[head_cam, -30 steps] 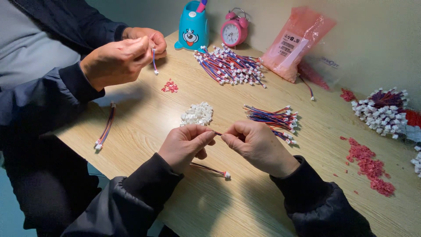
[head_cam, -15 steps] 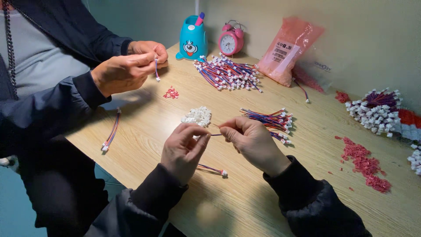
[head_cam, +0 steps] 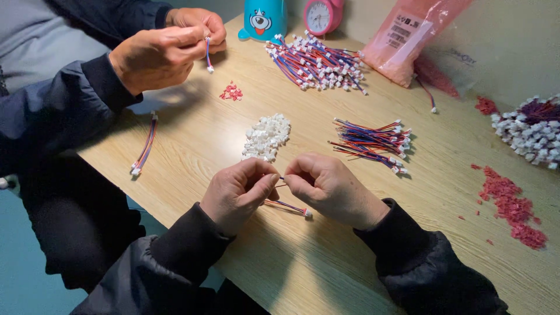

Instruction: Assembling small electrical wire harnesses by manually attaching plastic connectors to the ends of multi-colored wires.

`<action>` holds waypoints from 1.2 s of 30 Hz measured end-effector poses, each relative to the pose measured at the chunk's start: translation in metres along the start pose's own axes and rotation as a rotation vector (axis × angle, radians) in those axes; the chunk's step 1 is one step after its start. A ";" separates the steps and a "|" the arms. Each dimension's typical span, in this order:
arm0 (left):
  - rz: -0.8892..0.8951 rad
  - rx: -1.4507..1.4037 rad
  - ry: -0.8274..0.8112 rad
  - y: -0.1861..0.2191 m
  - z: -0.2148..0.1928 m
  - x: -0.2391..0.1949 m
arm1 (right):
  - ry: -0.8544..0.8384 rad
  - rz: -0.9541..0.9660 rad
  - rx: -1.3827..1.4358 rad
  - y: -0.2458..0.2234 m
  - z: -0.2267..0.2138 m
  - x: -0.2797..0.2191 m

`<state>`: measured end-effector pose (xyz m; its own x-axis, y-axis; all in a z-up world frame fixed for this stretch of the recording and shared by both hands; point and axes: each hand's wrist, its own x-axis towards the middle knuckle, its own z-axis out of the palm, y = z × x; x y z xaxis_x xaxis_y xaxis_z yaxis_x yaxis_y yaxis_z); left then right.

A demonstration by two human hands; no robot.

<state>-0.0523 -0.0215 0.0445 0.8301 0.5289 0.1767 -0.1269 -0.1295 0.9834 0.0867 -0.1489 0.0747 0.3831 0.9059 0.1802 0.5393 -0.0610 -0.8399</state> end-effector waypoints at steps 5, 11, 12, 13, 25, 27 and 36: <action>0.031 0.199 0.057 -0.005 -0.049 0.029 | -0.002 0.067 -0.015 0.008 -0.003 0.010; 0.275 0.734 0.070 -0.007 -0.061 0.058 | 0.055 0.238 0.044 0.012 -0.010 0.020; 0.318 0.828 0.007 -0.016 -0.055 0.058 | 0.061 0.264 0.032 0.013 -0.010 0.021; 0.313 0.828 0.002 -0.018 -0.051 0.058 | 0.060 0.270 0.036 0.013 -0.010 0.021; 0.445 1.202 -0.124 -0.050 -0.022 0.081 | 0.114 0.319 0.030 0.024 -0.018 0.023; 0.424 1.235 -0.096 -0.056 -0.019 0.082 | 0.111 0.313 0.032 0.026 -0.019 0.023; 0.461 1.264 -0.024 -0.050 -0.019 0.081 | 0.123 0.295 0.048 0.026 -0.025 0.019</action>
<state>0.0114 0.0439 0.0107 0.8585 0.2149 0.4655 0.1782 -0.9764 0.1222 0.1268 -0.1434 0.0687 0.6071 0.7944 -0.0166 0.3564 -0.2910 -0.8879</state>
